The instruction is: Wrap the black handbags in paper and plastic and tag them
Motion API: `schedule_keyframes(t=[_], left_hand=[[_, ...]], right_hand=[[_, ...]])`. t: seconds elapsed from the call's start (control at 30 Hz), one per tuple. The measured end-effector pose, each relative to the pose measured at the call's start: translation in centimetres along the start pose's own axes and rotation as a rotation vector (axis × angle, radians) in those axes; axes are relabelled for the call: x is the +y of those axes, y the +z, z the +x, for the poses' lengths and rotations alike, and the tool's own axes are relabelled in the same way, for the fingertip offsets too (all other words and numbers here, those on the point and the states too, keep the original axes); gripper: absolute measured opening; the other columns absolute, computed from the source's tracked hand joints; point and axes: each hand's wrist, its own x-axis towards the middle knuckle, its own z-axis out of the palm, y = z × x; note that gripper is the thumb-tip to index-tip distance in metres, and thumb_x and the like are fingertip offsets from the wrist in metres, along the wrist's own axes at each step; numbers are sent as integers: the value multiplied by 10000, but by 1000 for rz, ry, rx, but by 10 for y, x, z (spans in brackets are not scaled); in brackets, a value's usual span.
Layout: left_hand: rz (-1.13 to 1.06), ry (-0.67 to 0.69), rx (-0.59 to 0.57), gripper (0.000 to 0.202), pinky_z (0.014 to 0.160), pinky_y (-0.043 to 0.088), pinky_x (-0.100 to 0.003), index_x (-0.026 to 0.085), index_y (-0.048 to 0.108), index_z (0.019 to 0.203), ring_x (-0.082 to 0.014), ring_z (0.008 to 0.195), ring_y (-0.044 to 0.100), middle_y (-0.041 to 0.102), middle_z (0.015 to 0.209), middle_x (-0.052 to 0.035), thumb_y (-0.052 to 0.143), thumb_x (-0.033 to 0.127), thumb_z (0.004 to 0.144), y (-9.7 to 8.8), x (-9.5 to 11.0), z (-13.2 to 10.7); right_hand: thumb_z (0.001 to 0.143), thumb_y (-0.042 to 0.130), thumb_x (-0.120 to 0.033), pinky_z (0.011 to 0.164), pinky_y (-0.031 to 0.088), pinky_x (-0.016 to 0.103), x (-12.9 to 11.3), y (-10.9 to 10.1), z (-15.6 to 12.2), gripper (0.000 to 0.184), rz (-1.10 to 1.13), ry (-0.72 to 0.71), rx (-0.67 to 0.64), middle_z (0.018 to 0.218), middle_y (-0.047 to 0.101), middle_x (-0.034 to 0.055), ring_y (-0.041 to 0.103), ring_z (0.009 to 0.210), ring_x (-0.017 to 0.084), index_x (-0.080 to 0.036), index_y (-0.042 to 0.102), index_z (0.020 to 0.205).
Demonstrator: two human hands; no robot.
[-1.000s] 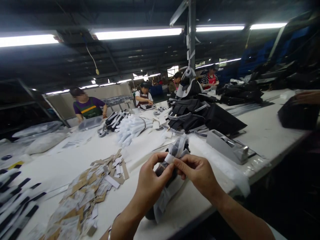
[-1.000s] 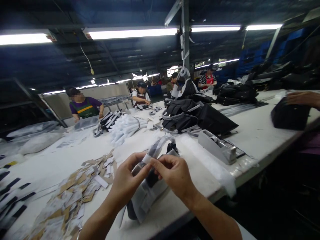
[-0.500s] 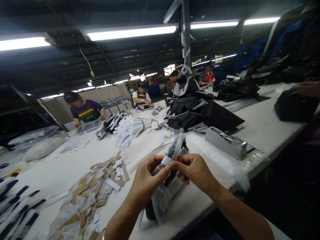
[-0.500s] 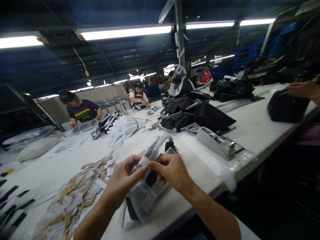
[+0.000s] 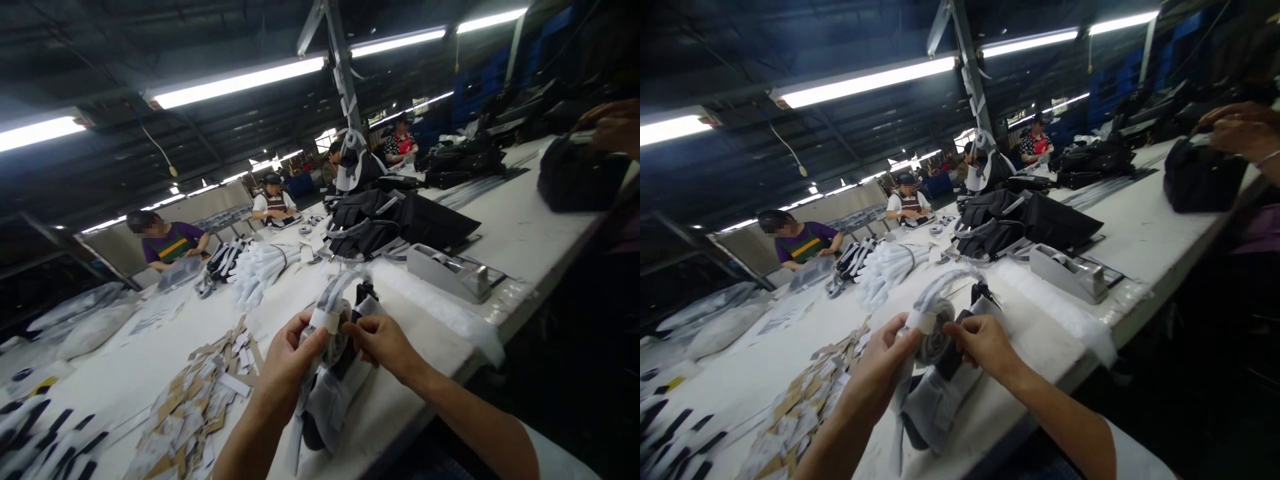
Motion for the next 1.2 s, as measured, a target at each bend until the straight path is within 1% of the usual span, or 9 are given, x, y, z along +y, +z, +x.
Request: schedule_keyframes(t=[0.17,0.27,0.33,0.47,0.6,0.77,0.9,1.07,1.2], left_hand=[[10,-13,15,472,654,462,-252,146,645,1030,-171,734,622,702,876,-55,748,517,758,-2,4,-1],[79,24,-1,431,728,473,-267,158,657,1067,-184,812,635,715,964,-58,730,485,795,-2,6,-2],[160,72,4,405,790,477,-283,170,663,1082,-212,906,647,718,1023,-59,708,475,819,1,7,-5],[370,204,48,326,824,471,-286,195,652,1073,-212,942,646,712,1015,-48,685,432,852,4,2,-8],[475,280,87,316,828,482,-301,220,624,1087,-211,932,647,690,1004,-54,697,409,845,2,-10,-7],[522,327,117,285,792,488,-298,228,595,1088,-194,885,635,653,974,-45,687,330,838,4,-20,-7],[471,319,160,558,651,481,-250,271,455,1289,-142,721,614,611,882,10,707,267,792,10,-26,-8],[478,420,203,722,693,520,-257,321,361,1423,-142,767,642,625,917,11,694,226,789,11,-30,-10],[583,453,190,716,855,541,-331,345,370,1454,-189,929,666,656,1065,-27,714,326,826,-2,-34,-19]], right_hand=[[817,688,-580,614,559,282,-13,-7,-28,470,163,-164,70,744,724,44,663,598,154,-167,728,1037],[847,686,-531,880,568,427,-24,-4,-39,718,263,-177,-27,1011,750,85,715,923,245,-214,465,1453],[867,678,-504,990,509,480,-29,0,-41,846,273,-196,-88,1077,742,87,686,1039,260,-231,265,1553],[867,696,-461,1048,462,470,-30,11,-36,961,311,-234,-87,1100,732,68,669,1076,241,-255,89,1583],[836,738,-419,996,503,415,-29,23,-32,995,387,-224,-34,1061,723,31,676,1020,216,-303,83,1576],[853,724,-362,992,510,384,-34,34,-32,838,513,-174,-40,1123,696,22,660,1051,204,-354,234,1533],[874,697,-370,999,503,357,-39,40,-32,606,522,-192,-81,1250,656,54,623,1143,223,-301,444,1421],[917,639,-410,1023,480,334,-39,35,-32,470,392,-242,-103,1294,643,51,610,1171,217,-272,523,1350],[914,600,-511,928,532,347,-29,4,-32,528,-44,-270,-15,1092,730,55,676,1039,244,-237,553,1362]])
